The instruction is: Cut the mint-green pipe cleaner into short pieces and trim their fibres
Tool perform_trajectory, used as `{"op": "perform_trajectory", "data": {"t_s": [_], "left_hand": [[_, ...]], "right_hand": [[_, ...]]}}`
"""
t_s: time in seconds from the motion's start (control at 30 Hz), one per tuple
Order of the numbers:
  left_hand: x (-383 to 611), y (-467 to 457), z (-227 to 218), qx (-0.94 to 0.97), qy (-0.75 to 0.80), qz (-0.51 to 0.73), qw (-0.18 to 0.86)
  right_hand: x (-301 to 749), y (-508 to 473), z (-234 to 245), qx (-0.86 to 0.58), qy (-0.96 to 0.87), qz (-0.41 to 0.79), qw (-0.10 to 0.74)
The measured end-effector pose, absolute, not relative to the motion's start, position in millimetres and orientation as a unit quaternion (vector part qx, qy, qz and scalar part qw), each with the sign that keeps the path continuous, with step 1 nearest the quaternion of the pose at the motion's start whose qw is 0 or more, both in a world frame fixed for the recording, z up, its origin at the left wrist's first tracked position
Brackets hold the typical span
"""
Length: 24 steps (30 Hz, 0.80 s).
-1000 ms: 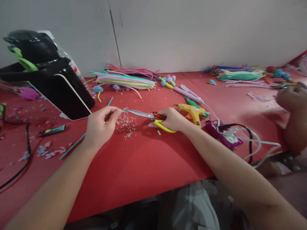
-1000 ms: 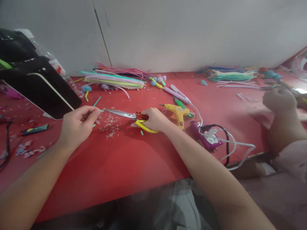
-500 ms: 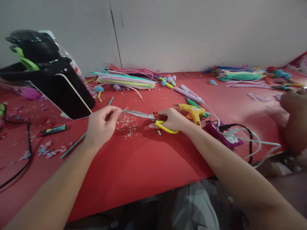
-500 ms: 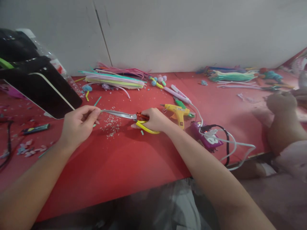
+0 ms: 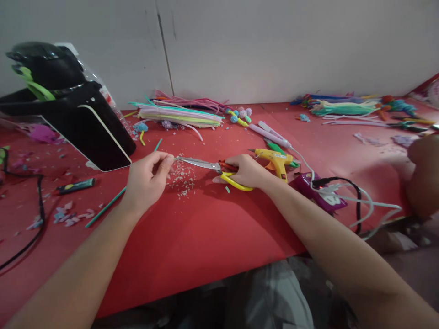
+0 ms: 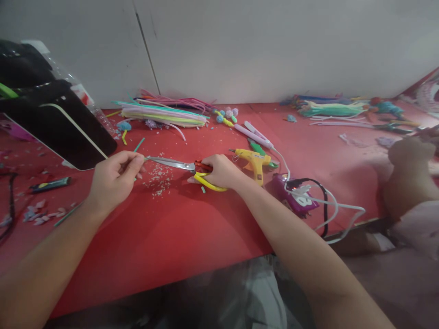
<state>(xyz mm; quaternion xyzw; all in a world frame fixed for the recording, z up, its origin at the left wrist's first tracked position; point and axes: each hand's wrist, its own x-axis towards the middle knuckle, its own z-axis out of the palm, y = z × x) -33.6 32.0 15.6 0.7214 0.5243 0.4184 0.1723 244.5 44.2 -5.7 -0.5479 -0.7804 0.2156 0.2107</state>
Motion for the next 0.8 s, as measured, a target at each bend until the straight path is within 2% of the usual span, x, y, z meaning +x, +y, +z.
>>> {"op": "perform_trajectory", "data": {"t_s": [0.8], "left_hand": [[-33.2, 31.9, 16.0, 0.730, 0.516, 0.416, 0.169]], "right_hand": [[244.5, 44.6, -4.8, -0.542, -0.783, 0.224, 0.209]]}}
